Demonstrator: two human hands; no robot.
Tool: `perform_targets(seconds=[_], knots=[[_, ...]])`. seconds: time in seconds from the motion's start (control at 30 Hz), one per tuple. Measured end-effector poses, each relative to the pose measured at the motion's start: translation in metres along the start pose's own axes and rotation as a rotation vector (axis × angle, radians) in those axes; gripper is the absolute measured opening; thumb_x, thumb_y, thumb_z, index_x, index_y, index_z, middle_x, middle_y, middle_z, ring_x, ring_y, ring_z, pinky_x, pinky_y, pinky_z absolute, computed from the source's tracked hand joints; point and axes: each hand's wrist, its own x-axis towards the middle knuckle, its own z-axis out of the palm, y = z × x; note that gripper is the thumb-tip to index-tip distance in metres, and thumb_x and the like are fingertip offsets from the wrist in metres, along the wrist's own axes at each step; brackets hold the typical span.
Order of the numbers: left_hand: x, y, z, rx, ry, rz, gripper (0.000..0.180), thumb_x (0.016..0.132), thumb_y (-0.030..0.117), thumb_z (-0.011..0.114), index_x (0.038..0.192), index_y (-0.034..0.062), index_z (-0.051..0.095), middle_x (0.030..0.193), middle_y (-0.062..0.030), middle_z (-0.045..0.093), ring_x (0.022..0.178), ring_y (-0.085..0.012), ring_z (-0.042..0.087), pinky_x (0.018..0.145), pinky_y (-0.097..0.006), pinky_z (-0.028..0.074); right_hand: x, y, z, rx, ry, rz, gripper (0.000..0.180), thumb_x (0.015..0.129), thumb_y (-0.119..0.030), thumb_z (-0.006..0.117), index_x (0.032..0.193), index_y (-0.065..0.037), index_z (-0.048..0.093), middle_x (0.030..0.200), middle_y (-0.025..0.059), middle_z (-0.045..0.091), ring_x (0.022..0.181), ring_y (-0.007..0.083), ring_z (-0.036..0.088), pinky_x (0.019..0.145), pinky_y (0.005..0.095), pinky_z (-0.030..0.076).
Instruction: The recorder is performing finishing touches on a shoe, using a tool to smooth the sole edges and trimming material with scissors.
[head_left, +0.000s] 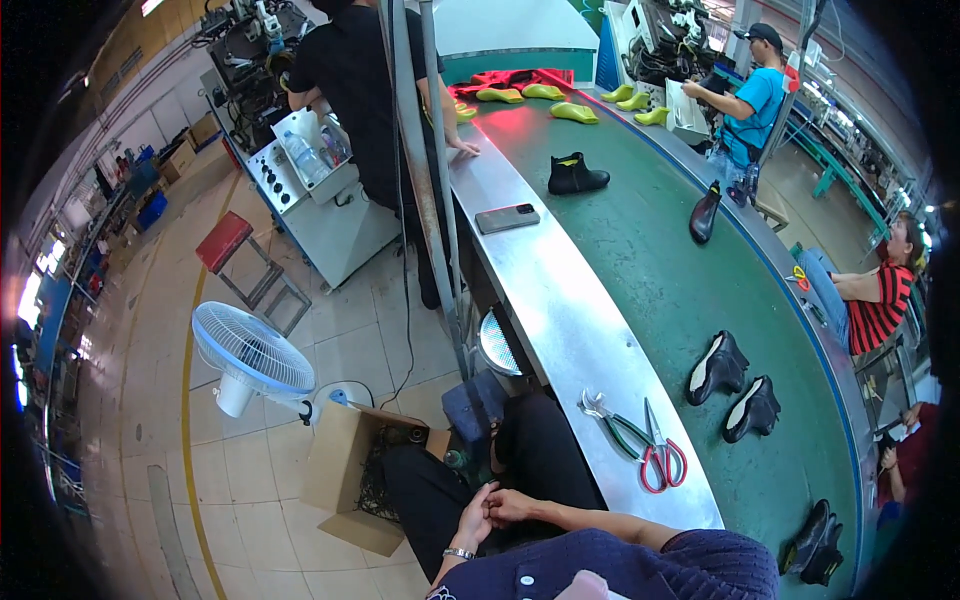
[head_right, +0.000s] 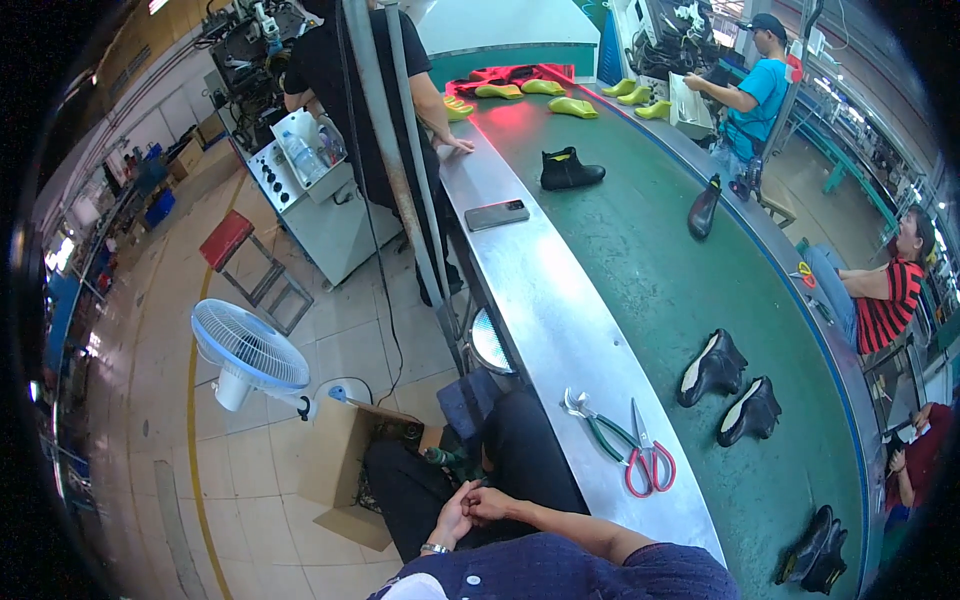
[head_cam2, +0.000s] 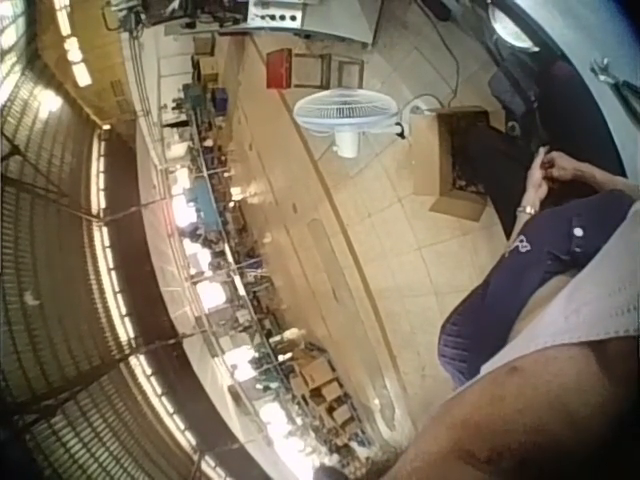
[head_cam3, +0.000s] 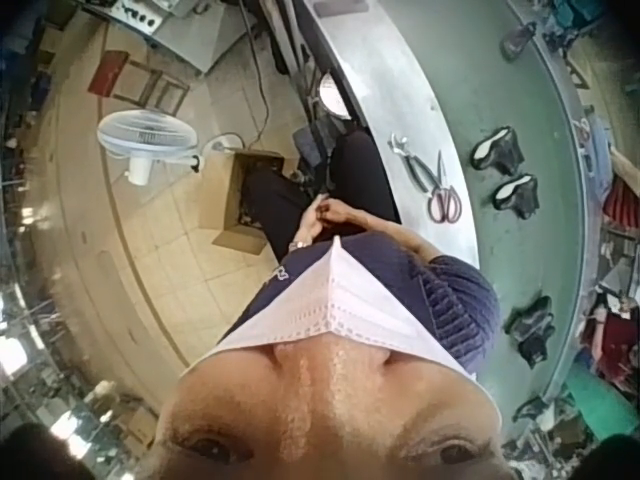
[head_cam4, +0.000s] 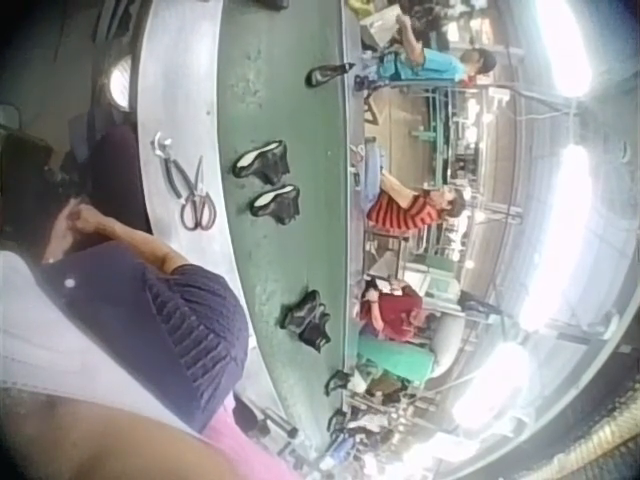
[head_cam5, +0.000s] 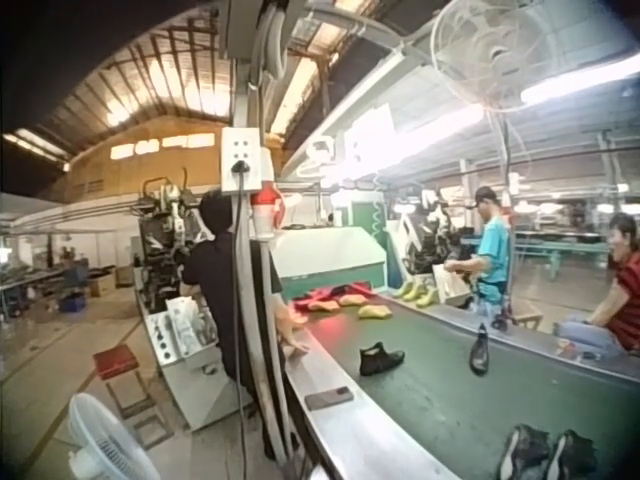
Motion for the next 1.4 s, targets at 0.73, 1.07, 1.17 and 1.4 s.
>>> perform_targets(seconds=[0.73,1.07,1.17,1.4], knots=[[0.004,-0.001,-0.004,0.003,-0.008,0.008,0.044,0.098,0.037,0.048,0.132,0.0092,0.05,0.111,-0.0091,0.064,0.094,-0.0204,0.063,0.079,-0.036,0.053,-0.002,-0.007,0.0,-0.002,0.012,0.011,0.014,0.083,-0.011,0.051,0.09,-0.006,0.062,0.07,0.0062,0.064,0.059,0.0172,0.063,0.056,0.0306,0.051],[0.001,0.001,0.003,-0.023,0.007,0.024,0.043,0.098,0.037,0.049,0.131,0.0081,0.05,0.114,-0.009,0.062,0.094,-0.021,0.063,0.081,-0.035,0.052,-0.001,-0.006,-0.002,0.005,-0.01,0.009,0.016,0.083,-0.009,0.05,0.092,-0.005,0.062,0.072,0.0073,0.065,0.062,0.0177,0.064,0.057,0.0317,0.052],[-0.002,0.003,0.006,-0.01,0.012,0.012,0.043,0.098,0.036,0.049,0.131,0.0081,0.05,0.114,-0.0092,0.062,0.096,-0.0212,0.062,0.082,-0.036,0.052,0.0,-0.004,-0.002,-0.002,-0.002,-0.014,0.016,0.082,-0.01,0.05,0.093,-0.005,0.061,0.073,0.0077,0.064,0.062,0.018,0.064,0.057,0.0322,0.052],[0.008,-0.002,-0.006,-0.009,-0.028,-0.021,0.043,0.098,0.035,0.05,0.13,0.0076,0.05,0.114,-0.0092,0.062,0.095,-0.0208,0.062,0.079,-0.036,0.052,0.003,-0.002,-0.002,-0.097,-0.007,0.036,0.015,0.083,-0.012,0.051,0.088,-0.004,0.062,0.072,0.0079,0.065,0.064,0.0186,0.065,0.059,0.0322,0.053]])
